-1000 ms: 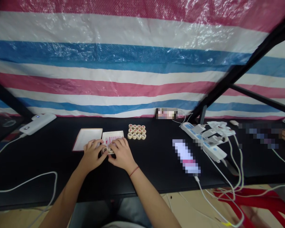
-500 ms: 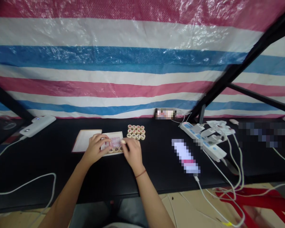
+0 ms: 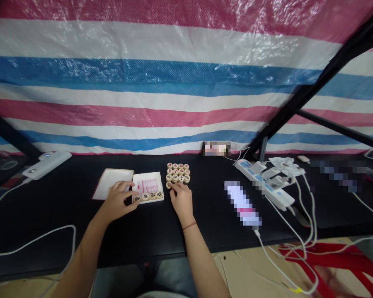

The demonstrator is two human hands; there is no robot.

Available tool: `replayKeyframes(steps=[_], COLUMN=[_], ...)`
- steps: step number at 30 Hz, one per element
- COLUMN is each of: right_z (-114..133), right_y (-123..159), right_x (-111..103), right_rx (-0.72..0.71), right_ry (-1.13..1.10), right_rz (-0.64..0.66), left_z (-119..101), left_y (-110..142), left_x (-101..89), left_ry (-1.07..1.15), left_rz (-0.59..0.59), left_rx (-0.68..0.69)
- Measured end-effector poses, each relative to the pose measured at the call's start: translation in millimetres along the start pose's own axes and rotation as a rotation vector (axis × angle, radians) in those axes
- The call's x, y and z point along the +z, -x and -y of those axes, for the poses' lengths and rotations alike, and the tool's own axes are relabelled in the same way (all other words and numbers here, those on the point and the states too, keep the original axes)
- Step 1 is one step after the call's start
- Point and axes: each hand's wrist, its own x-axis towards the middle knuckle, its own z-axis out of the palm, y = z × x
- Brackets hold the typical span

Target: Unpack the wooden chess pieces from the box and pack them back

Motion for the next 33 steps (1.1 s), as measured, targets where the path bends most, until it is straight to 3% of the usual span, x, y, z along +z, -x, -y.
replayKeyframes(steps=[9, 15, 18, 22, 26, 29, 33], right_z=[14.9, 41.8, 50.0, 42.7, 22.4, 12.2, 9.0], right_y=[0.1, 5.9, 8.0, 5.7, 0.4, -1.4, -0.7], right_x=[-2.0, -3.0, -1.9, -2.0, -1.4, 0.7, 4.3], right_rx=[-0.014, -0.340, -0.426, -0.339, -0.116, -0.016, 0.012], right_ry=[-0.025, -0.158, -0.235, -0.252, -0.101, -0.001, 0.036], right_rz=[-0.117, -0.110, -0.077, -0.100, -0.219, -0.173, -0.073], left_z=[-6.6, -18.7, -31.2, -36.4, -28.3, -21.9, -16.4], left_y=[0.2, -17.5, -32.0, -37.4, -26.0, -18.3, -15.9], left_x=[-8.3, -6.7, -3.1, 5.7, 17.8, 25.7, 31.7], left_ry=[0.094, 0.233, 0.392, 0.383, 0.061, -0.054, -0.064], left_rz=[0.064, -0.102, -0.074, -0.053, -0.037, 0.002, 0.032], left_rx=[-0.002, -0.040, 0.024, 0.048, 0.085, 0.076, 0.050])
